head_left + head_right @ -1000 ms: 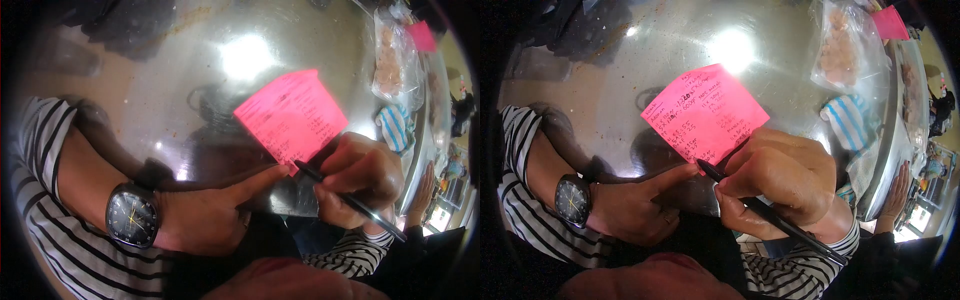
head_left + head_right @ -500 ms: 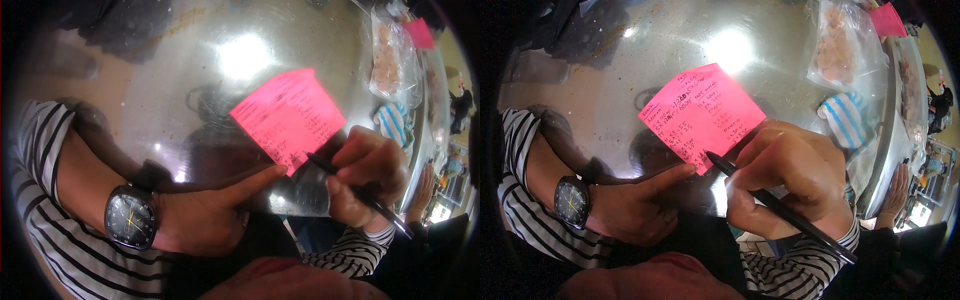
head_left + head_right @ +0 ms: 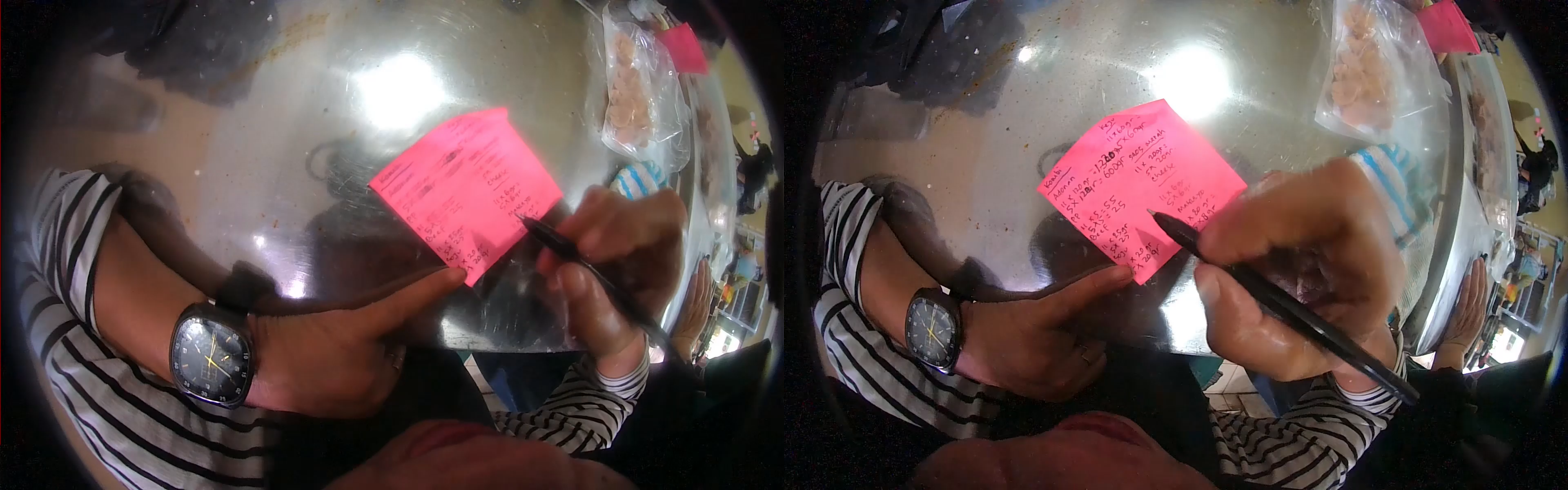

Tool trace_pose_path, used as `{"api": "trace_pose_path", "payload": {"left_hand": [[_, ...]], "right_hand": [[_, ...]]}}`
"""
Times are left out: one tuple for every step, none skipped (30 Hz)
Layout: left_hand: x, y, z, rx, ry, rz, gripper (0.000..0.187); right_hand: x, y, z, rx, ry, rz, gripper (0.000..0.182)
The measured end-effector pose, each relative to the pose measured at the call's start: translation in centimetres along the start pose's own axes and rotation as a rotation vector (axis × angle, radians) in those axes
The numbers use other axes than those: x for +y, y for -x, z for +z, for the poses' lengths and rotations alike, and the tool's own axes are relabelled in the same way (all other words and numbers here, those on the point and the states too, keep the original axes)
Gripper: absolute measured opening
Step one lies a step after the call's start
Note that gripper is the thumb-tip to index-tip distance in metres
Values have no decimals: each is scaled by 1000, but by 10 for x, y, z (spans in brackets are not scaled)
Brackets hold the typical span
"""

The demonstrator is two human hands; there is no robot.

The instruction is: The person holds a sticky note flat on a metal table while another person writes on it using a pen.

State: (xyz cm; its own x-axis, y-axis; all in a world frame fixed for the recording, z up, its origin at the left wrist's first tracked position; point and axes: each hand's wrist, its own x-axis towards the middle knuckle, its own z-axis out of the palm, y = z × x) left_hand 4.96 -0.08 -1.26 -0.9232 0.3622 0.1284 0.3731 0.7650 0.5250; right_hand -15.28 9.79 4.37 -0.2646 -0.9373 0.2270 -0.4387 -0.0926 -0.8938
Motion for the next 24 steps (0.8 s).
{"api": "trace_pose_path", "payload": {"left_hand": [[-1, 0, 0, -1, -9, -1, 59], [-1, 0, 1, 3, -25, -2, 58], [0, 0, 2, 10, -54, -2, 57], [-1, 1, 3, 17, -68, -7, 56], [-1, 1, 4, 27, -86, -12, 55], [-1, 0, 3, 36, -124, -10, 54], [0, -2, 2, 65, -115, -44, 54], [0, -1, 0, 69, -112, -43, 54], [-1, -2, -11, -31, -297, 73, 48], [-2, -3, -18, -132, -482, 190, 42], [-3, -3, -18, -130, -480, 189, 42], [-3, -3, -19, -122, -464, 183, 40], [-3, -3, -19, -114, -448, 178, 37], [-3, -3, -20, -112, -446, 179, 37], [-4, -4, -26, -148, -423, 215, 33], [-5, -5, -28, -184, -398, 252, 31], [-5, -5, -26, -183, -396, 253, 31], [-5, -4, -24, -139, -413, 259, 28], [-5, -3, -22, -96, -430, 264, 27], [-5, -2, -21, -94, -428, 263, 27], [-5, -3, -21, -94, -438, 263, 27], [-5, -3, -21, -94, -448, 263, 26], [-5, -3, -21, -92, -447, 263, 26], [-5, -3, -21, -99, -431, 260, 26]], "right_hand": [[-1, 0, 3, 56, -63, 79, 26], [-1, 0, 3, 55, -63, 81, 26], [1, -2, 2, 16, -37, 66, 24], [2, -4, 3, -23, -10, 52, 22], [2, -5, 2, -23, -7, 55, 22], [1, -7, 1, -72, 4, 64, 20], [1, -9, 0, -121, 15, 73, 18], [1, -9, -1, -124, 18, 76, 18], [3, -9, -2, -161, -17, 123, 16], [4, -9, -2, -197, -52, 170, 15], [4, -9, -2, -199, -51, 172, 15], [5, -10, -2, -221, -18, 173, 13], [5, -10, -1, -242, 15, 173, 12], [5, -11, -1, -243, 15, 175, 12], [6, -12, 0, -248, -1, 161, 11], [6, -12, 0, -253, -19, 149, 11], [5, -12, 0, -253, -19, 151, 11], [3, -13, 0, -254, -11, 178, 12], [2, -14, 0, -255, -4, 205, 12], [2, -14, 1, -257, -4, 207, 12], [2, -13, 1, -255, -21, 227, 13], [2, -13, 1, -253, -38, 247, 13], [1, -14, 1, -254, -37, 248, 13], [0, -14, 1, -261, -28, 259, 13]]}}
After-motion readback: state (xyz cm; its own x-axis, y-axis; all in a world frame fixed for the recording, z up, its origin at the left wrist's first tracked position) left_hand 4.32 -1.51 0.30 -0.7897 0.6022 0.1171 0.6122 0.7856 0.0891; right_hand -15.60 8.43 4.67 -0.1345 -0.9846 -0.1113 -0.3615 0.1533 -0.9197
